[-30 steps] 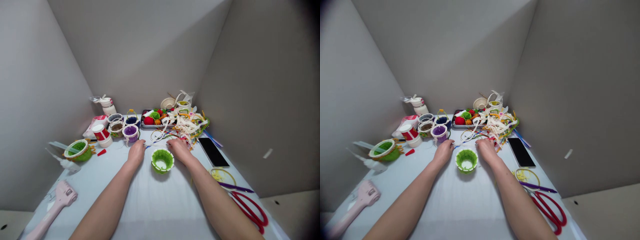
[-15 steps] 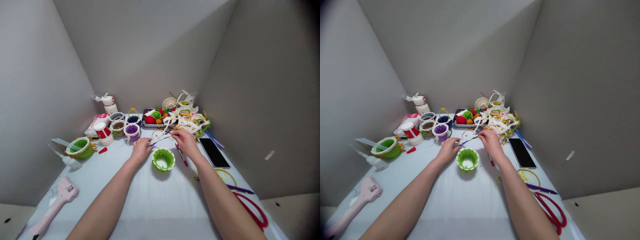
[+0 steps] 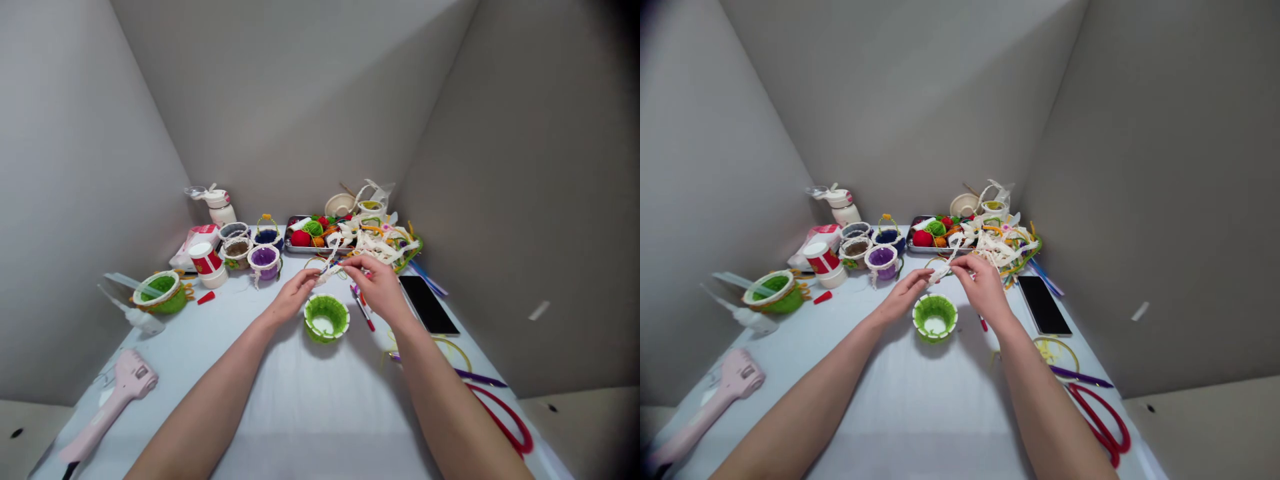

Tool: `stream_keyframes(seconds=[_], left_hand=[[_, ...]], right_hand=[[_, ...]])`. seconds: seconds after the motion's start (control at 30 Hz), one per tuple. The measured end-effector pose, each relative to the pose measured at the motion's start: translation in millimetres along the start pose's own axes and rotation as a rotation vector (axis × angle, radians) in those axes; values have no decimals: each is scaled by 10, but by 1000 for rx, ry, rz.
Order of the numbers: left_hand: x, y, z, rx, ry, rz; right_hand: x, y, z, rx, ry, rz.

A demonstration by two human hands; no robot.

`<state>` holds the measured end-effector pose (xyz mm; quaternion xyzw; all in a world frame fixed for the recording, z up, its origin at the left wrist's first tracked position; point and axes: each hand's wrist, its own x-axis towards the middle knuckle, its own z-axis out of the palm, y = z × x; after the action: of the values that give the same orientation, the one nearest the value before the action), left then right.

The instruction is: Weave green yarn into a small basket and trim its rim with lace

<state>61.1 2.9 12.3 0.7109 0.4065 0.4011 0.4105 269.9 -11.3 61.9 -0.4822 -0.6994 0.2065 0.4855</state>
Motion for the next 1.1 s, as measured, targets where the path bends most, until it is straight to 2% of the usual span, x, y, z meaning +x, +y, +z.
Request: stream_keyframes(seconds=[0.1, 0.2, 0.33, 0.47, 0.57, 0.63, 0.77, 0.83, 0.9, 0.97, 1.1], left_hand=[[15, 24, -11, -97, -2, -22], [8, 55, -130, -142, -16, -67], [-30, 155, -360, -215, -102, -147], [-35, 255, -467, -266, -124, -284], [-35, 354, -399, -246, -111, -347], [-56, 456, -300, -172, -138, -308], [-145, 680, -93, -20, -188, -235], [-190, 747, -34, 41, -148, -183], [-224, 767, -13, 92, -90, -158], [-243, 754, -19, 130, -42, -164], [-250, 718, -48, 266, 27, -184]], right_hand=[[-18, -34, 44, 14, -21, -31], [-9, -36, 21, 18, 42, -25], [38, 55, -118, -35, 179, 34], [80, 272, -330, -271, 247, 32], [77, 357, -443, -491, 132, 64], [52, 285, -437, -493, -2, 70], [-39, -72, -206, -81, -256, 47], [-79, -202, -53, 79, -376, 37], [-96, -230, 60, 177, -479, 33], [-87, -174, 112, 200, -524, 63], [-33, -23, 112, 150, -490, 127]])
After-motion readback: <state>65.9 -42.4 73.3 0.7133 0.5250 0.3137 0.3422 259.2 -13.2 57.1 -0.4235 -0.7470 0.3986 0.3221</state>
